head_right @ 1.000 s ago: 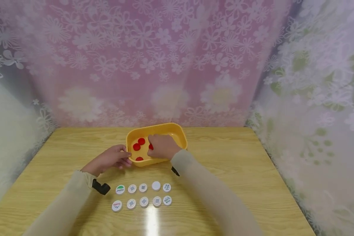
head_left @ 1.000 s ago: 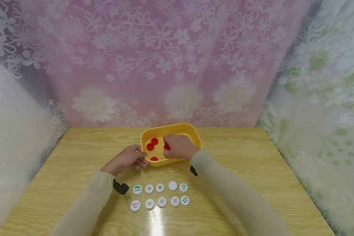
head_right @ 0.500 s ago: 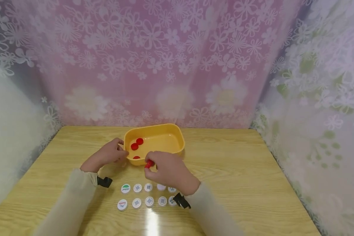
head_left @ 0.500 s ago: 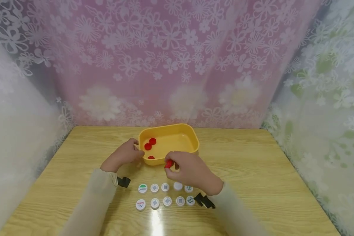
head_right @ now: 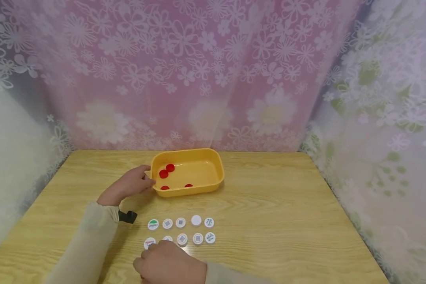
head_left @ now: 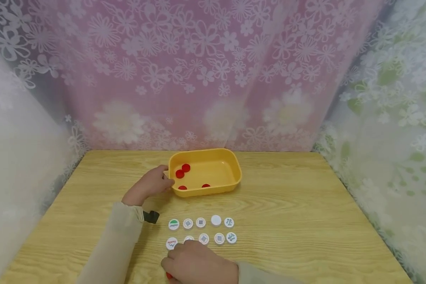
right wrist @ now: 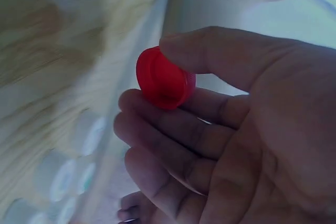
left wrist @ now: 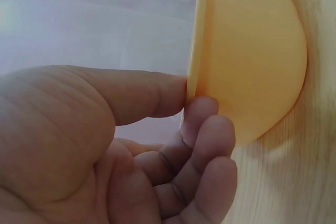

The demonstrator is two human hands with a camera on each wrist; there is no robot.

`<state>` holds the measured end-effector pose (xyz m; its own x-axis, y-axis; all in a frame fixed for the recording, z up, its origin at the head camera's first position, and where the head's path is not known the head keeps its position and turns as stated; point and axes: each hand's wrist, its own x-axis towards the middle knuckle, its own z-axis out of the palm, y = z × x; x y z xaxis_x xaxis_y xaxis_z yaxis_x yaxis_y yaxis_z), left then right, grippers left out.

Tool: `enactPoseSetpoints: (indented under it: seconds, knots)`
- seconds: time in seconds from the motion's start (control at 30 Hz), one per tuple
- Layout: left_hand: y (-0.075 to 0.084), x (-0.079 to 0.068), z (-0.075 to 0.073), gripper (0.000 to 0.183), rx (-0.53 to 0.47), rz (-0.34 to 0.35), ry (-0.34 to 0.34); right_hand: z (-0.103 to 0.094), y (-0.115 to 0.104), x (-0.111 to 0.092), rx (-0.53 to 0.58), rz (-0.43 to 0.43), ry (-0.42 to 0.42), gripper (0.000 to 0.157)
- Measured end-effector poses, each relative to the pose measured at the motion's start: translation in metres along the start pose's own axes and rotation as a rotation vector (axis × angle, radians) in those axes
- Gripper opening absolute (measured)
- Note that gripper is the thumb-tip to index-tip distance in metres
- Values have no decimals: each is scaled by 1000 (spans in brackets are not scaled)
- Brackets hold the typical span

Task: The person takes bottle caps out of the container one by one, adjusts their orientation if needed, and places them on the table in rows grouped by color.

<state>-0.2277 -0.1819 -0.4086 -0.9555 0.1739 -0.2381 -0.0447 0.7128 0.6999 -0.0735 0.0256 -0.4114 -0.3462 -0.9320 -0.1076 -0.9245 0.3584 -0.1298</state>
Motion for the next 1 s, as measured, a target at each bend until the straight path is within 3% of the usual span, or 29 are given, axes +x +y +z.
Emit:
enactPoseSetpoints:
  seconds: [0.2,0.5,0.87,1.0]
  knots:
    - [-1,1,-2,70,-28,3,4,9,10,5,-46,50,45,12]
    - [-9,-2,-2,75,-78,15,-4,22,12,11,-5,54,10,14]
    - [-10,1,2,74,-53,20,15,25,17,11,-3,18,-68,24]
    - [-8,0,0,73,-8,23,20,26,15,12,-18,16,-31,18]
